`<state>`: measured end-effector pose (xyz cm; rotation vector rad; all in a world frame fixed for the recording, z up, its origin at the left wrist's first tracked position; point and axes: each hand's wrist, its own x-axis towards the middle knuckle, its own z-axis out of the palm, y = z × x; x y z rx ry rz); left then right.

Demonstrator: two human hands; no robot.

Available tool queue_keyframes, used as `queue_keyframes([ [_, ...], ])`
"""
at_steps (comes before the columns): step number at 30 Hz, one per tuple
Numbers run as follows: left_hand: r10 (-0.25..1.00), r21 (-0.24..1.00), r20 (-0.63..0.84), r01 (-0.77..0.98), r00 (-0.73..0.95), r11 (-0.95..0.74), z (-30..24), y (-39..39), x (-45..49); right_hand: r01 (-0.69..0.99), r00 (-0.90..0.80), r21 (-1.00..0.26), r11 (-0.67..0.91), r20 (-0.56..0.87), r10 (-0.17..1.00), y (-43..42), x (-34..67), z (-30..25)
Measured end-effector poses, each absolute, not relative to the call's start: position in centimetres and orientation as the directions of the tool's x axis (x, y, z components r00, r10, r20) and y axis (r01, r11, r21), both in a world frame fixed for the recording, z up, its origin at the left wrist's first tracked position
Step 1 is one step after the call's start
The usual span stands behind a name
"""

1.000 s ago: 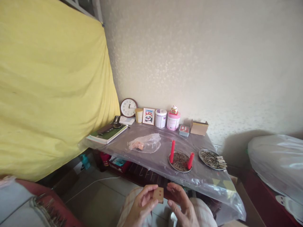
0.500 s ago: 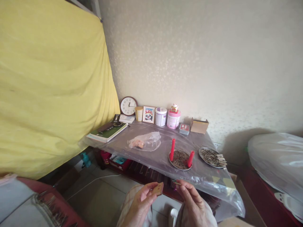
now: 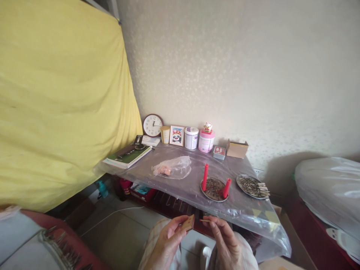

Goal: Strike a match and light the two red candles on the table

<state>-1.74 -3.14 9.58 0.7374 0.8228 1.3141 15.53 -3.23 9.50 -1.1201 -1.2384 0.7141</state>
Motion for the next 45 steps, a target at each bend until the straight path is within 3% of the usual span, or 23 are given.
queue_keyframes([
  [3, 0.995, 0.849, -0.064, -0.520, 0.071, 0.091, 9.8, -3.1, -1.6, 0.243, 0.185, -0.870, 0.429, 0.476, 0.860, -3.2, 15.3, 8.9],
  [7, 0.998, 0.874, -0.020, -0.484, 0.064, 0.048, 10.0, -3.2, -1.5, 0.314, 0.045, -0.863, 0.396, 0.431, 0.901, -3.4, 15.5, 8.4],
  [13, 0.996, 0.873, -0.038, -0.482, 0.079, 0.071, 9.8, -3.3, -1.5, 0.390, 0.007, -0.818, 0.422, 0.462, 0.887, -3.3, 15.6, 8.1],
  [27, 0.994, 0.850, -0.044, -0.519, 0.104, 0.092, 8.7, -3.0, -1.4, 0.391, -0.011, -0.810, 0.437, 0.471, 0.882, -3.1, 15.8, 8.5],
  [34, 0.996, 0.857, -0.033, -0.510, 0.077, 0.068, 8.7, -3.0, -1.4, 0.287, -0.088, -0.800, 0.527, 0.526, 0.846, -3.3, 16.2, 8.6],
  [39, 0.998, 0.864, -0.039, -0.500, 0.039, 0.053, 9.3, -3.2, -1.3, 0.357, -0.061, -0.792, 0.495, 0.509, 0.859, -3.1, 15.8, 8.2],
  [45, 0.997, 0.864, -0.043, -0.498, 0.067, 0.071, 9.1, -3.0, -1.4, 0.385, -0.096, -0.720, 0.577, 0.590, 0.801, -2.8, 15.8, 7.7],
])
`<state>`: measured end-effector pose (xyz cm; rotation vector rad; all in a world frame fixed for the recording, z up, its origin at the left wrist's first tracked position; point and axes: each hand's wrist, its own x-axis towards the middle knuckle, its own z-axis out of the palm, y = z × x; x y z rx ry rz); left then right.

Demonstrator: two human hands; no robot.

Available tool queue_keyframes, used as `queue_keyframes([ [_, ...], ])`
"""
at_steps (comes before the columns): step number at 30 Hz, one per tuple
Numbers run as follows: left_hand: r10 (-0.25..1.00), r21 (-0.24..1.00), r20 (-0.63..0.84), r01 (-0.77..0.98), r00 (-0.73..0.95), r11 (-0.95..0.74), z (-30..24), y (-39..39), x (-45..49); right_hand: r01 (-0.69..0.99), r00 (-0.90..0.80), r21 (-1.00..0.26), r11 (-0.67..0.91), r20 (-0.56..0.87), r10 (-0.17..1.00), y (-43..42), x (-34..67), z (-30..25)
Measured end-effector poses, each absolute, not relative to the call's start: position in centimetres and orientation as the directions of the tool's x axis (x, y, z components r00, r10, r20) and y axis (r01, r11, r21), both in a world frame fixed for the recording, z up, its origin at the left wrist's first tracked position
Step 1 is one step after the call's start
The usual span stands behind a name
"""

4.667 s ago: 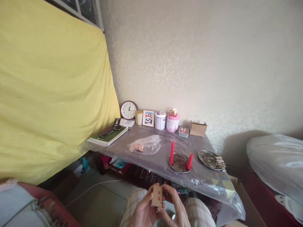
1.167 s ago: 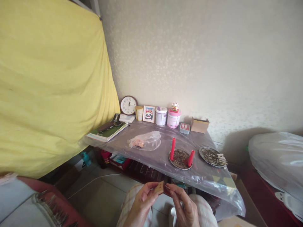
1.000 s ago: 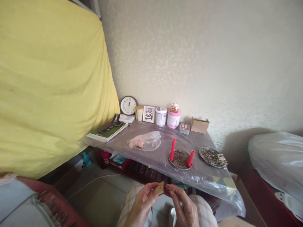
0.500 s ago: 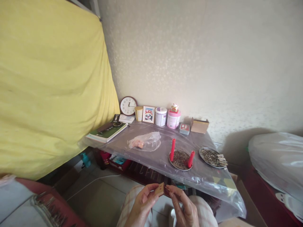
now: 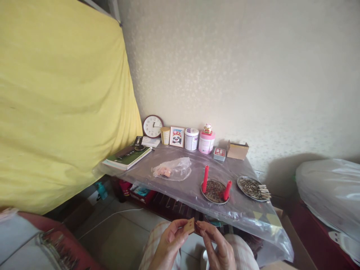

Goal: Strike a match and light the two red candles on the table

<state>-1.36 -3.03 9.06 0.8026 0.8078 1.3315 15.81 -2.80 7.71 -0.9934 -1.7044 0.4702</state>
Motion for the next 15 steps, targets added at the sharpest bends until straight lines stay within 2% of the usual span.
queue_keyframes([
  [6, 0.998, 0.857, -0.037, -0.512, 0.058, 0.062, 8.99, -2.96, -1.37, 0.409, -0.134, -0.640, 0.650, 0.663, 0.737, -2.61, 16.03, 7.19],
  [15, 0.994, 0.843, -0.059, -0.529, 0.088, 0.097, 9.01, -3.02, -1.35, 0.406, -0.136, -0.639, 0.653, 0.664, 0.735, -2.65, 15.90, 7.63],
])
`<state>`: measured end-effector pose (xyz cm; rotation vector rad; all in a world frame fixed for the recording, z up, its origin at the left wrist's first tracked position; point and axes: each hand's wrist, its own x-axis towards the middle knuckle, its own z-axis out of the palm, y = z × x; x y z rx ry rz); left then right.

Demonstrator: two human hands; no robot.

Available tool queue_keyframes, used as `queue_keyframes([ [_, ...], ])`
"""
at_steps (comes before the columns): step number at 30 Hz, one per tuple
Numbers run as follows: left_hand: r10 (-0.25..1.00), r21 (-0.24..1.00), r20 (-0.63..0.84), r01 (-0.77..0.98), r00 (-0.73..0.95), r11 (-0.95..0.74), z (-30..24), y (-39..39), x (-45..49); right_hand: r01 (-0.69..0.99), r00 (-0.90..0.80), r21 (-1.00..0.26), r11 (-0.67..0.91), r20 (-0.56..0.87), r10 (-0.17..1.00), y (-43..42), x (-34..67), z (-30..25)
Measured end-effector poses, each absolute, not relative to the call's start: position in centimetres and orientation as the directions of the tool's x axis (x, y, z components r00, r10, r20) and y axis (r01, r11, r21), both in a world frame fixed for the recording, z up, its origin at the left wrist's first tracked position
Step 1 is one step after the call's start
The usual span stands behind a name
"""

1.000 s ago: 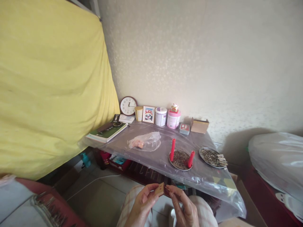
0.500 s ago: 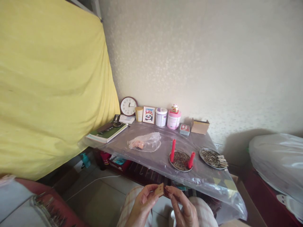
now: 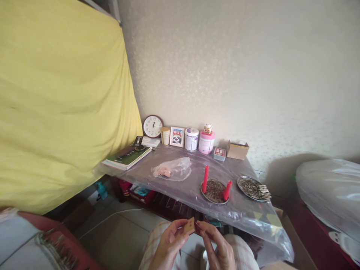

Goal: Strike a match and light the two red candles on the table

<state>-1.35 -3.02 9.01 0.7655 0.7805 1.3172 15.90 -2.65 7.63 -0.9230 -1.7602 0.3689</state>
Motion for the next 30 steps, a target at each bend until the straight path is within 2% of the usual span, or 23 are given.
queue_keyframes([
  [6, 0.998, 0.869, -0.064, -0.490, 0.028, 0.070, 9.03, -2.82, -1.38, 0.428, -0.154, -0.628, 0.650, 0.658, 0.737, -2.55, 15.87, 7.47],
  [19, 0.997, 0.883, -0.034, -0.465, 0.063, 0.060, 9.13, -2.71, -1.50, 0.397, -0.131, -0.583, 0.708, 0.728, 0.673, -2.41, 15.39, 8.31],
  [30, 0.998, 0.875, -0.058, -0.480, 0.018, 0.060, 9.42, -3.00, -1.40, 0.435, -0.129, -0.563, 0.703, 0.733, 0.668, -2.31, 15.74, 7.84],
])
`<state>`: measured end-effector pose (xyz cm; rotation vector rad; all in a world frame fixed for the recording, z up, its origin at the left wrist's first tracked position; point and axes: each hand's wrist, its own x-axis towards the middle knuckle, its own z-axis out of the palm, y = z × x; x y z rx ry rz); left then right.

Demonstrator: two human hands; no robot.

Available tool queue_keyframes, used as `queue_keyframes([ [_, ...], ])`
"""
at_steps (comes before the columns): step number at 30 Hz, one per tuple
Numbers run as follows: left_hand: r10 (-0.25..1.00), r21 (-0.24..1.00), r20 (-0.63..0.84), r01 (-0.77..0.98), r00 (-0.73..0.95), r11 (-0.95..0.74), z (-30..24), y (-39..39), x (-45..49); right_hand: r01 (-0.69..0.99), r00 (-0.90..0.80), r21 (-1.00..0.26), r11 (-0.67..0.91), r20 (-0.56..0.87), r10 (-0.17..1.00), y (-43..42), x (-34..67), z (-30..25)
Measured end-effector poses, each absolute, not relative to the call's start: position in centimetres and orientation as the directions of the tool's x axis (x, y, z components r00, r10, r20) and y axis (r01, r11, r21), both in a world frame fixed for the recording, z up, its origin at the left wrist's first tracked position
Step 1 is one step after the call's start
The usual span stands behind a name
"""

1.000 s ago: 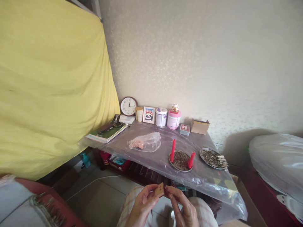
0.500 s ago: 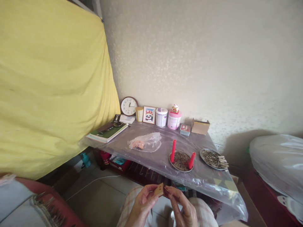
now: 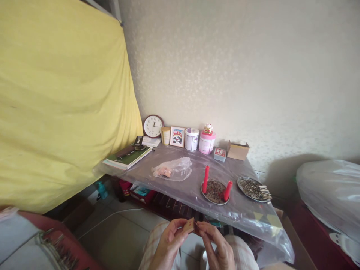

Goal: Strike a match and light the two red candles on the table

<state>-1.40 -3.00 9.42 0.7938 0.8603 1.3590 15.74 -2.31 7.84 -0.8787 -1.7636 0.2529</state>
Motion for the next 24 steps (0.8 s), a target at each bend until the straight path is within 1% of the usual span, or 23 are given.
queue_keyframes([
  [5, 0.997, 0.851, -0.081, -0.520, 0.005, 0.072, 10.0, -3.1, -1.2, 0.469, -0.102, -0.569, 0.676, 0.725, 0.681, -2.4, 15.7, 8.0],
  [8, 0.997, 0.868, -0.076, -0.492, -0.001, 0.066, 10.1, -3.1, -1.2, 0.469, -0.072, -0.571, 0.674, 0.736, 0.674, -2.5, 15.4, 8.2],
  [13, 0.998, 0.879, -0.054, -0.473, 0.040, 0.066, 10.5, -3.3, -1.4, 0.494, 0.002, -0.595, 0.634, 0.730, 0.684, -2.8, 14.8, 9.2],
  [18, 0.995, 0.838, -0.103, -0.537, 0.005, 0.090, 11.1, -2.8, -1.4, 0.516, 0.074, -0.606, 0.605, 0.735, 0.674, -2.7, 14.3, 11.3],
  [21, 0.994, 0.821, -0.108, -0.564, 0.007, 0.093, 11.2, -2.6, -1.3, 0.510, 0.075, -0.602, 0.615, 0.743, 0.665, -2.7, 14.1, 12.1],
  [24, 0.996, 0.814, -0.086, -0.574, 0.028, 0.087, 11.5, -2.6, -1.2, 0.525, 0.036, -0.552, 0.647, 0.775, 0.631, -2.7, 13.9, 12.1],
])
